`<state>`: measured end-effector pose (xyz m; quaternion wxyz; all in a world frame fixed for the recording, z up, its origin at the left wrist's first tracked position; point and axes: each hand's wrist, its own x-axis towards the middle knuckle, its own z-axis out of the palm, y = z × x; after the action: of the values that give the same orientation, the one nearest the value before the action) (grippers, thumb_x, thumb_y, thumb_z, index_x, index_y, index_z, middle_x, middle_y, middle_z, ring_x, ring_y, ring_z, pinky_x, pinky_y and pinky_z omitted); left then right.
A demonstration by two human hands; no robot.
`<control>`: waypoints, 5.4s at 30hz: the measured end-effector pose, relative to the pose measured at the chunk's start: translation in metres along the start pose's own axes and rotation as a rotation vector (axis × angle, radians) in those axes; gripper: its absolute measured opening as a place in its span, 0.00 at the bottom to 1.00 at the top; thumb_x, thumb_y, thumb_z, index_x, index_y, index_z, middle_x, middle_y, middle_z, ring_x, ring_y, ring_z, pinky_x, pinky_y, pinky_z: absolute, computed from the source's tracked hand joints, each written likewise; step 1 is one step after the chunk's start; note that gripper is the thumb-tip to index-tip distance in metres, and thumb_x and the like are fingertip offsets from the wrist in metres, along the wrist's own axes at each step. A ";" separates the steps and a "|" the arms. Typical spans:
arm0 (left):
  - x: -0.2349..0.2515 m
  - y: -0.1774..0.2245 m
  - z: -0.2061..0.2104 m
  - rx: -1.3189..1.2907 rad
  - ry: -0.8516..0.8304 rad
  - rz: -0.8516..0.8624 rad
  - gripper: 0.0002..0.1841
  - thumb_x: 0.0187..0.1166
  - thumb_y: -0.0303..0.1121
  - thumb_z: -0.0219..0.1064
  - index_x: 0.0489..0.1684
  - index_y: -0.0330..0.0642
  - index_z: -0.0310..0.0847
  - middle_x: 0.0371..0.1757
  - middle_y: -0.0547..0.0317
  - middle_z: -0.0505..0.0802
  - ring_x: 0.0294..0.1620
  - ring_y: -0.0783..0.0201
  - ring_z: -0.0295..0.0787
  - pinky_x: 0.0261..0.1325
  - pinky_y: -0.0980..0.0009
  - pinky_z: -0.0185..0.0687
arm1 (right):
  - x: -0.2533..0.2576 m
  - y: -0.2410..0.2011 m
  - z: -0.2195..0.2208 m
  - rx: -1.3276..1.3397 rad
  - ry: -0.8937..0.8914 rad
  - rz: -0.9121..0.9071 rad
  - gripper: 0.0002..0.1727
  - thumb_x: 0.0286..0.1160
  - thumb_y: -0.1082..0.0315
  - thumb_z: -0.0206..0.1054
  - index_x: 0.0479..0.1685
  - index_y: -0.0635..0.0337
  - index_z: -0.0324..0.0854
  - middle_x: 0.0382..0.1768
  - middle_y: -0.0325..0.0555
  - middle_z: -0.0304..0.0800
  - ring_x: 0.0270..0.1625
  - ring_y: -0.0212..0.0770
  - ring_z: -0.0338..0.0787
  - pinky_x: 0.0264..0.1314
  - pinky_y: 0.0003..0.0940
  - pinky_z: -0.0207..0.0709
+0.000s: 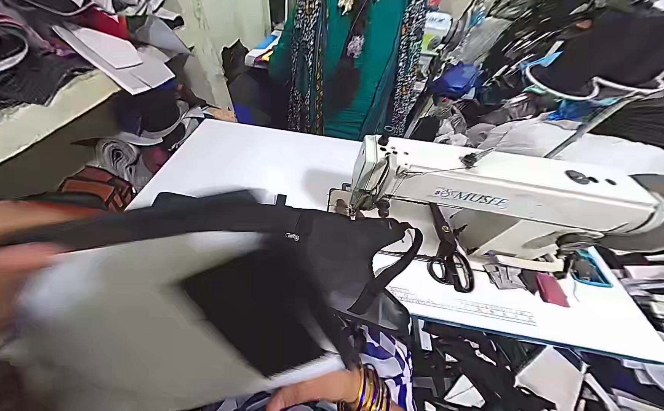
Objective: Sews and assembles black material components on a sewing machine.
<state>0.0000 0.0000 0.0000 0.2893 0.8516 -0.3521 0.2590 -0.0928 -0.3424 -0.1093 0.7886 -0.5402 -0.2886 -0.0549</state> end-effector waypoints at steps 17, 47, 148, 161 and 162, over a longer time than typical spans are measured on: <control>0.006 0.034 0.295 -0.465 -0.475 -0.281 0.35 0.90 0.46 0.47 0.91 0.28 0.52 0.85 0.48 0.78 0.90 0.50 0.66 0.91 0.40 0.47 | -0.048 -0.007 -0.086 -1.564 0.292 0.189 0.41 0.55 0.66 0.65 0.80 0.70 0.72 0.80 0.75 0.70 0.85 0.76 0.65 0.76 0.74 0.60; 0.018 0.036 0.289 -0.125 -0.559 -0.449 0.37 0.82 0.49 0.59 0.94 0.53 0.58 0.95 0.37 0.53 0.93 0.23 0.30 0.76 0.12 0.19 | -0.046 -0.011 -0.160 -0.459 0.900 0.531 0.57 0.45 0.76 0.75 0.88 0.73 0.50 0.61 0.45 0.88 0.55 0.23 0.92 0.57 0.20 0.87; 0.094 -0.002 0.387 -0.267 -0.443 0.254 0.21 0.86 0.35 0.52 0.63 0.48 0.91 0.70 0.60 0.92 0.70 0.46 0.88 0.58 0.40 0.78 | -0.015 0.013 -0.232 -1.555 0.331 0.018 0.15 0.73 0.71 0.61 0.44 0.64 0.94 0.51 0.53 0.97 0.61 0.53 0.93 0.70 0.48 0.80; 0.097 0.003 0.387 -0.228 -0.451 0.256 0.19 0.84 0.34 0.56 0.67 0.47 0.87 0.70 0.56 0.91 0.70 0.44 0.87 0.59 0.37 0.76 | -0.091 -0.082 -0.307 -1.759 1.077 0.805 0.16 0.80 0.66 0.64 0.45 0.73 0.91 0.50 0.71 0.92 0.54 0.66 0.92 0.59 0.66 0.76; 0.098 0.003 0.386 -0.233 -0.463 0.254 0.19 0.84 0.34 0.56 0.68 0.47 0.87 0.71 0.56 0.91 0.71 0.44 0.87 0.60 0.37 0.76 | -0.099 -0.082 -0.310 -1.693 1.113 0.692 0.15 0.79 0.68 0.65 0.44 0.75 0.90 0.46 0.69 0.93 0.50 0.61 0.93 0.58 0.60 0.79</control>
<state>0.1502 -0.3064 -0.2060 0.2624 0.7983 -0.5397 0.0498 -0.0848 -0.6721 -0.1698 0.1505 -0.8631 0.4124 -0.2495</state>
